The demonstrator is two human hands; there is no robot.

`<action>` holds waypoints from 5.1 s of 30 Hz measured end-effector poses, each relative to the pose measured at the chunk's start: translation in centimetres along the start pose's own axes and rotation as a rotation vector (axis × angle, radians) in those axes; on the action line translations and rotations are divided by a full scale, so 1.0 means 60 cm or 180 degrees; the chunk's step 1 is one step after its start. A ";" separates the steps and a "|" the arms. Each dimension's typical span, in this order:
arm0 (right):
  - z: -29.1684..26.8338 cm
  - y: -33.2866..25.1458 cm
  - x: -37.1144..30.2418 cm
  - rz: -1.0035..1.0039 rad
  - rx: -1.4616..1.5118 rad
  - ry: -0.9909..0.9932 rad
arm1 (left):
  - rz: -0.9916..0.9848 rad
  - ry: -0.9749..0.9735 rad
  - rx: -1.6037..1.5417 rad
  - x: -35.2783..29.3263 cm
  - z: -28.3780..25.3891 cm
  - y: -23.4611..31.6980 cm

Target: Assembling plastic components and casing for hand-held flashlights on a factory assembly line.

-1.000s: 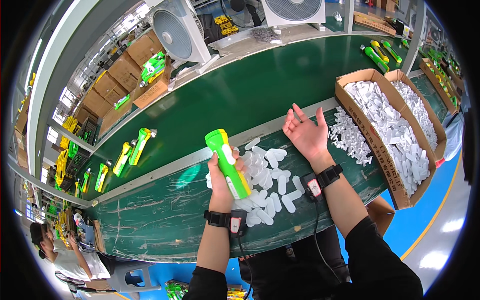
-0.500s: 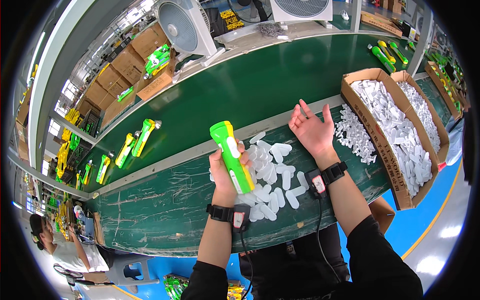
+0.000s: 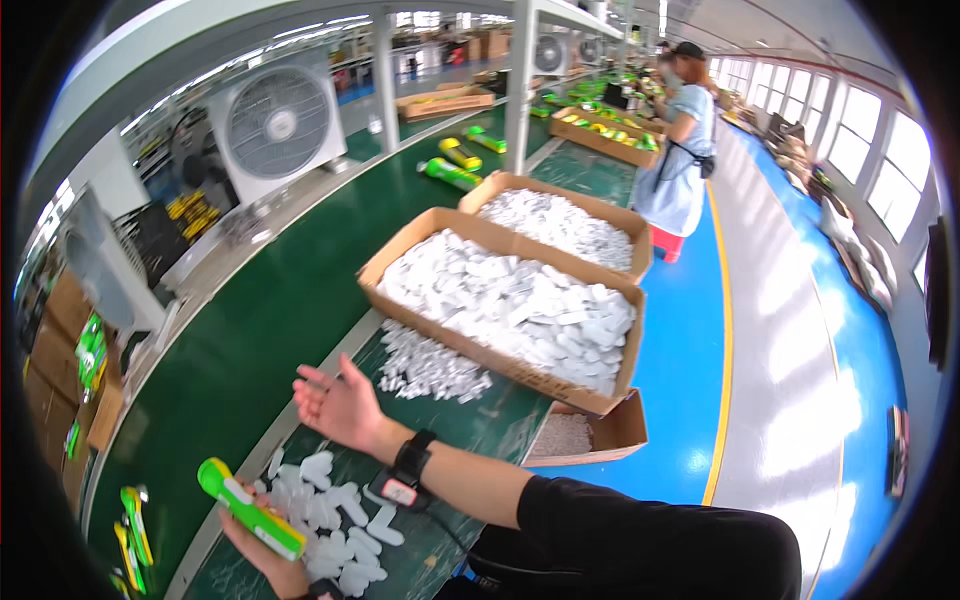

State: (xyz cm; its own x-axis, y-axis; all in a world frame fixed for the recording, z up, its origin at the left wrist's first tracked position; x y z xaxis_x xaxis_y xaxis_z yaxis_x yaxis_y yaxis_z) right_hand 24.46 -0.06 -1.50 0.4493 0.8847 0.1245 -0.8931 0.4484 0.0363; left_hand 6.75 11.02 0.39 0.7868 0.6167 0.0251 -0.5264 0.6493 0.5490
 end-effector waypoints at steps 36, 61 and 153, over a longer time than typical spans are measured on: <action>-0.024 -0.033 -0.006 -0.0076 0.0005 0.0308 | 0.0814 -0.0860 0.6767 0.439 -0.037 0.018; -0.035 -0.037 -0.009 -0.0136 -0.0219 0.0623 | 0.0910 0.1012 0.8053 0.357 -0.231 0.418; 0.064 0.183 0.008 0.0583 -0.4733 0.0762 | 0.0703 -0.0316 -0.0784 0.061 -0.035 0.010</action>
State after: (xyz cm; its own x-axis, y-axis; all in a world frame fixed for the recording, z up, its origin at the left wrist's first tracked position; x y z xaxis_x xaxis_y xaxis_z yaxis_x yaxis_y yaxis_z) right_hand 14.77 4.77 2.75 0.4619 0.8745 -0.1484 -0.1662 -0.0790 -0.9829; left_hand 8.64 14.57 -0.94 0.6664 0.7159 0.2086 -0.7399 0.6004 0.3033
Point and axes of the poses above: each hand's wrist, its own x-axis towards the middle knuckle, its own z-axis out of the palm, y = z × x, the point moved 9 cm from there along x, towards the middle knuckle, and after that the axes turned 10 degrees about z, right-handed, at the moved point
